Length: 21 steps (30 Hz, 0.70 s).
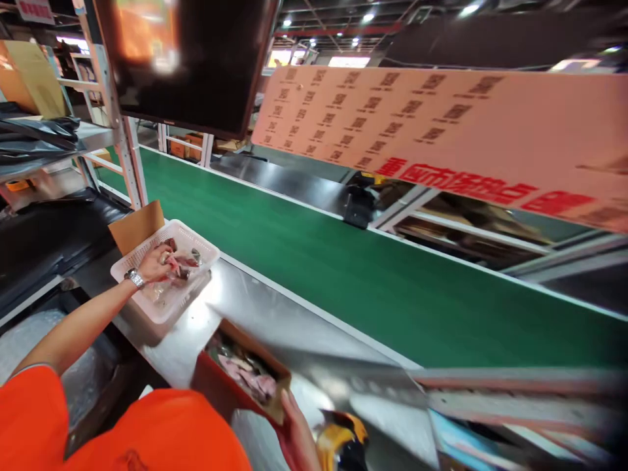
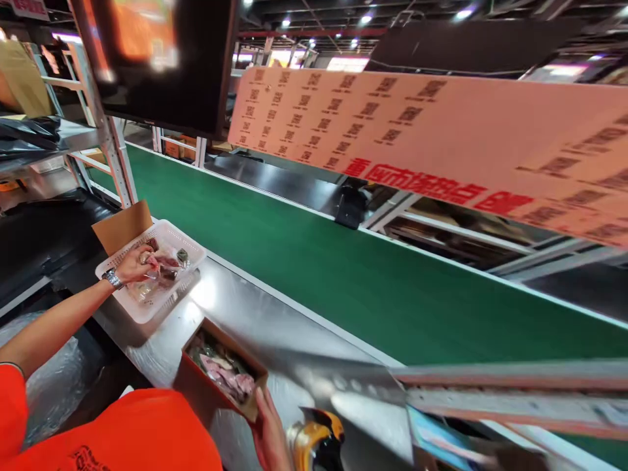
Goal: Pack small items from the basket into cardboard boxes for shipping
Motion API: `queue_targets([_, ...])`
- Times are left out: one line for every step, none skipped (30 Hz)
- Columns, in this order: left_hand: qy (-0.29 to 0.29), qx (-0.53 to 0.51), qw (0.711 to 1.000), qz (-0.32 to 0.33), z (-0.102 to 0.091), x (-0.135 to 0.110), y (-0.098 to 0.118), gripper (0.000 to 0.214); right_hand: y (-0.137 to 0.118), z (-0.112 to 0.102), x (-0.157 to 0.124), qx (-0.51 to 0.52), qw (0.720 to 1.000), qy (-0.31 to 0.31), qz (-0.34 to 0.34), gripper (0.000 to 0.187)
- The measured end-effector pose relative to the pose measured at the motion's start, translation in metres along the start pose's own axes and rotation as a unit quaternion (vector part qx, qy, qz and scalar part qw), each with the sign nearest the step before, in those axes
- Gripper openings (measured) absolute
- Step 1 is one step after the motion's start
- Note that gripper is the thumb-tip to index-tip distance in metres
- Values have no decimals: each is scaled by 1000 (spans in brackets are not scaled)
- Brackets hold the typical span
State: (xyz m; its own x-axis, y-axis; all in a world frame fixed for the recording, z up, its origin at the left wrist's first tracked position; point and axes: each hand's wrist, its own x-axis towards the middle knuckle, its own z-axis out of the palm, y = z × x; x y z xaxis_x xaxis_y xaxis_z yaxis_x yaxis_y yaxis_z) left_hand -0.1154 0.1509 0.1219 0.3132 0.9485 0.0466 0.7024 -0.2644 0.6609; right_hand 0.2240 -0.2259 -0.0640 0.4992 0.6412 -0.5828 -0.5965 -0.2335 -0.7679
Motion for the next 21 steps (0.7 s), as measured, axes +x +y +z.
queue_targets([-14, 9, 999, 45, 13, -9, 14, 38, -1, 3, -2, 1, 1000, 3, 11, 73])
queue_targets([-36, 13, 995, 91, 28, -20, 28, 39, -2, 6, -5, 3, 1000, 4, 19, 75])
queue_targets([-68, 12, 988, 136, 46, -33, 42, 40, -3, 8, -7, 6, 1000, -1, 21, 77])
queue_targets([-110, 7, 979, 174, 66, -47, 55, 41, -4, 10, -8, 9, 1000, -9, 18, 78])
queue_targets([-158, 3, 965, 208, 86, -62, 66, 41, -3, 12, -9, 12, 1000, -18, 12, 79])
queue_targets([-208, 4, 949, 236, 106, -76, 75, 42, -2, 13, -10, 12, 1000, -27, 5, 80])
queue_targets([-255, 14, 931, 262, 125, -88, 82, 42, 0, 14, -10, 9, 999, -33, -1, 81])
queue_targets([-296, 32, 911, 286, 142, -98, 86, 43, 2, 14, -10, 5, 999, -37, -8, 84])
queue_targets([-326, 56, 892, 308, 157, -104, 89, 44, 5, 15, -9, 0, 999, -38, -15, 87])
queue_targets([-348, 84, 875, 327, 169, -108, 91, 45, 7, 15, -9, -5, 999, -39, -22, 89])
queue_targets([-365, 113, 859, 342, 179, -109, 91, 45, 10, 15, -7, -11, 999, -40, -28, 91])
queue_targets([-378, 139, 845, 353, 186, -108, 92, 46, 13, 15, -6, -19, 998, -40, -36, 91])
queue_targets([-389, 159, 832, 361, 191, -105, 92, 47, 15, 15, -5, -29, 998, -38, -47, 92])
queue_targets([-401, 174, 819, 371, 195, -100, 93, 48, 17, 14, -4, -43, 997, -32, -62, 93])
queue_targets([-414, 185, 805, 384, 198, -96, 94, 48, 19, 13, -3, -64, 994, -22, -82, 94])
queue_targets([-425, 195, 789, 399, 200, -92, 95, 47, 22, 12, -3, -90, 990, -9, -106, 95])
queue_targets([-434, 206, 772, 415, 203, -90, 96, 44, 24, 10, -4, -120, 984, 6, -134, 96])
queue_targets([-439, 221, 758, 429, 205, -88, 97, 41, 26, 8, -6, -154, 974, 20, -166, 96])
queue_targets([-440, 240, 746, 439, 208, -88, 98, 40, 27, 7, -9, -188, 961, 28, -203, 93])
queue_targets([-436, 262, 739, 442, 210, -89, 99, 41, 28, 6, -12, -221, 943, 31, -245, 90])
queue_targets([-428, 285, 736, 440, 212, -90, 100, 46, 29, 5, -16, -252, 922, 28, -291, 84])
